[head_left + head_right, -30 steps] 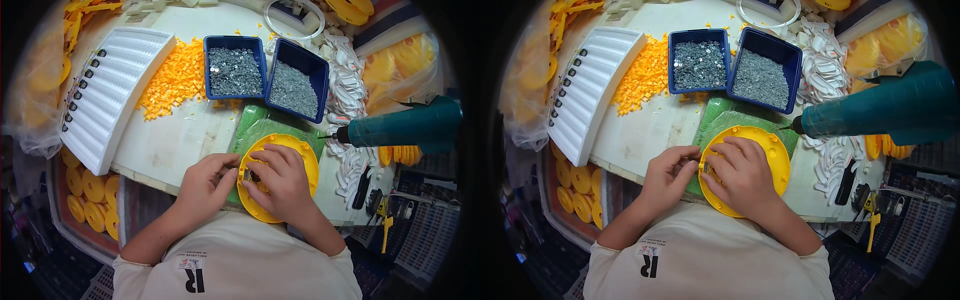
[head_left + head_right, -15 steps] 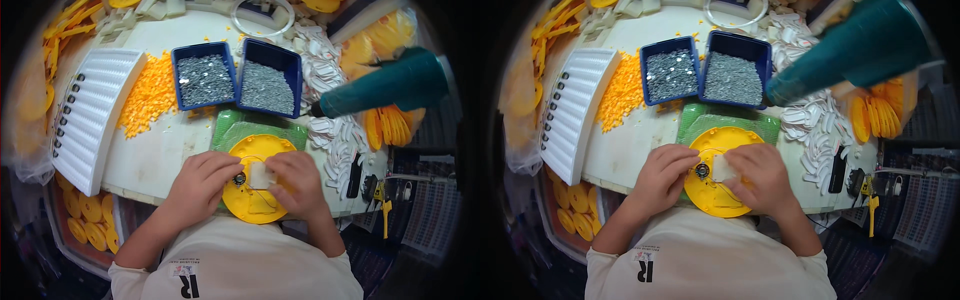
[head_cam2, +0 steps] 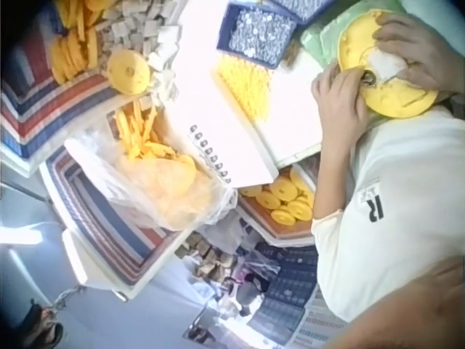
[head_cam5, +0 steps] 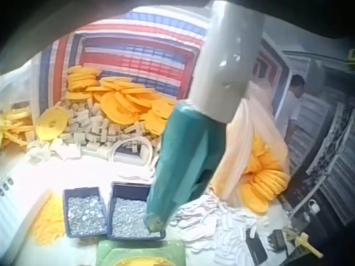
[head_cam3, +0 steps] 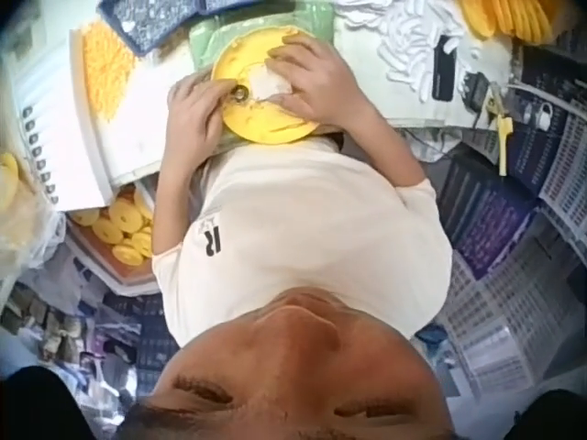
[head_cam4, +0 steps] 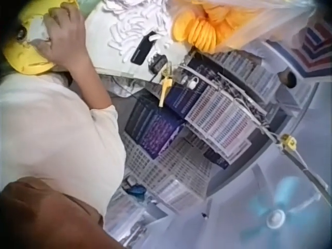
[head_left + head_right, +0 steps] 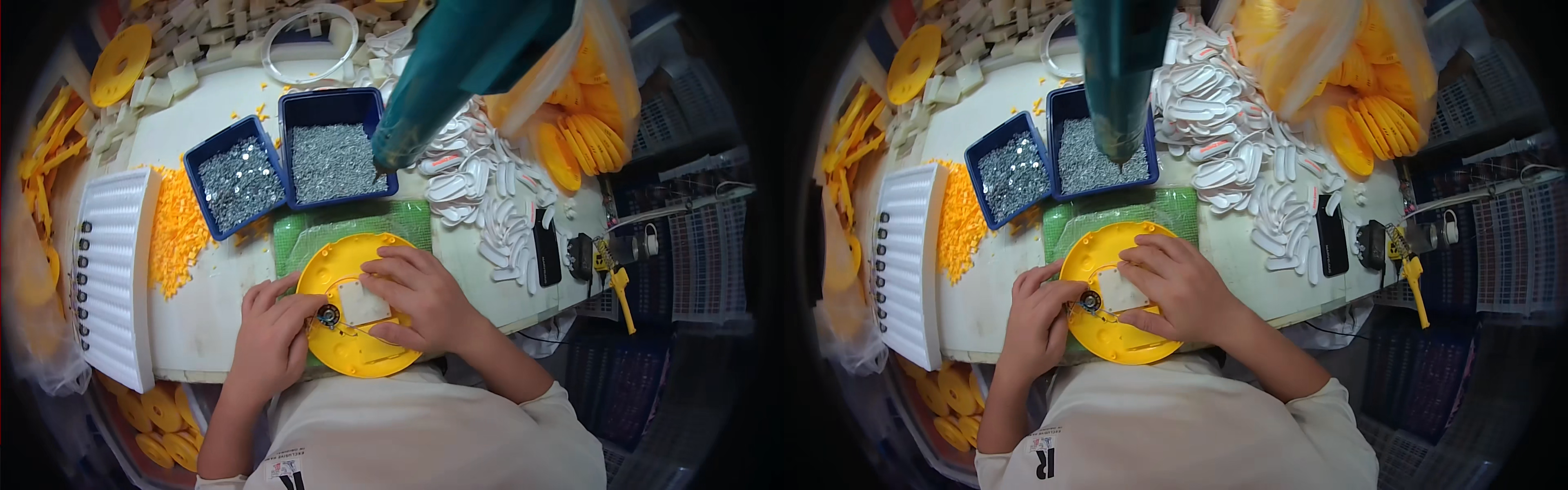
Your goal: Assembling yellow plastic components using an electric screwdriver and a soldering iron.
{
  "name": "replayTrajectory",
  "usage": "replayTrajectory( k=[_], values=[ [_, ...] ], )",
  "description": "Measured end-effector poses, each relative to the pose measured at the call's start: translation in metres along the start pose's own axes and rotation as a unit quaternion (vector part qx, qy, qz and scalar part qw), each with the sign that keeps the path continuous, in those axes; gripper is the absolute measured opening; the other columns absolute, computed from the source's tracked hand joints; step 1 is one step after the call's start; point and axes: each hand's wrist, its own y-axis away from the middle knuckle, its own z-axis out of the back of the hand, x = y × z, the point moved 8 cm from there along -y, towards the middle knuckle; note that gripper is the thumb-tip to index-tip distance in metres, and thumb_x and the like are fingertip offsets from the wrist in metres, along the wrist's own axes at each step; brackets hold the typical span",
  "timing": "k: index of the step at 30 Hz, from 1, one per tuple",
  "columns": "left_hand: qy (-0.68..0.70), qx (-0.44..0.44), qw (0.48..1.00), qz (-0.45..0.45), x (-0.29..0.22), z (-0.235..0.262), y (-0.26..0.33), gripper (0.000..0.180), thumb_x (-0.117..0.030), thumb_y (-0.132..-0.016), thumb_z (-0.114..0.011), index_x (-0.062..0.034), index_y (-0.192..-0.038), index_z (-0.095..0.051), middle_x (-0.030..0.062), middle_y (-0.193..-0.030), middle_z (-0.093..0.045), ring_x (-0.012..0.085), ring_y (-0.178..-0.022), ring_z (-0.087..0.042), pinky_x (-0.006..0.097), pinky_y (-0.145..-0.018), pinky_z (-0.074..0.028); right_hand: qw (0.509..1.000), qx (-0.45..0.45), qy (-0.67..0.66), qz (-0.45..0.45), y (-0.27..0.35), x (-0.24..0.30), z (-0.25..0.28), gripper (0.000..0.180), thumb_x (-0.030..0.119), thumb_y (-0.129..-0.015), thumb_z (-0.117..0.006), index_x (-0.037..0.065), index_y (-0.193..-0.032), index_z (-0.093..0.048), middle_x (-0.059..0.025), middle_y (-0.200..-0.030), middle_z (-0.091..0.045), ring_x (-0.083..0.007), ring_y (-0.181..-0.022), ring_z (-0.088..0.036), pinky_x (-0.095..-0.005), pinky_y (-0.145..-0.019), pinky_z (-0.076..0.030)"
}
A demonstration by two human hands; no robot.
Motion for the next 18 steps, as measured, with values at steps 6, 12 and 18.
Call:
replayTrajectory(
  k=[6, 12, 18],
  values=[
    [0.068, 0.001, 0.997, 0.025, 0.0, -0.008, 0.006, 0.051, -0.023, -0.085, -0.066, -0.0035, -0.132, -0.06, 0.0149, -0.119, -0.068, 0.0434, -0.131, -0.052, 0.056, -0.114, -0.031, 0.967, -0.141, 0.19, -0.096, -0.024, -0.096, 0.062, 0.021, 0.008, -0.084, -0.073, 0.004, -0.105, -0.076, -0.0112, -0.09, -0.066, -0.031, -0.092, -0.063, -0.0432, -0.083, -0.052],
    [0.025, -0.04, 0.999, 0.011, 0.006, -0.025, 0.012, 0.069, -0.039, -0.083, -0.075, -0.0045, -0.138, -0.054, 0.0147, -0.124, -0.065, 0.0421, -0.127, -0.052, 0.057, -0.115, -0.029, 0.933, -0.072, 0.33, -0.121, -0.038, -0.162, 0.068, 0.024, 0.011, -0.085, -0.073, 0.008, -0.109, -0.074, -0.0145, -0.103, -0.067, -0.0341, -0.099, -0.064, -0.0466, -0.085, -0.053],
    [0.029, -0.056, 0.998, 0.01, 0.005, -0.025, 0.014, 0.068, -0.039, -0.082, -0.076, -0.0049, -0.137, -0.054, 0.0142, -0.124, -0.065, 0.0419, -0.126, -0.052, 0.058, -0.115, -0.029, 0.923, -0.204, 0.314, -0.086, -0.035, -0.144, 0.097, 0.01, 0.014, -0.083, -0.075, 0.009, -0.091, -0.073, -0.0065, -0.098, -0.065, -0.0286, -0.096, -0.065, -0.042, -0.082, -0.053]
  ],
)
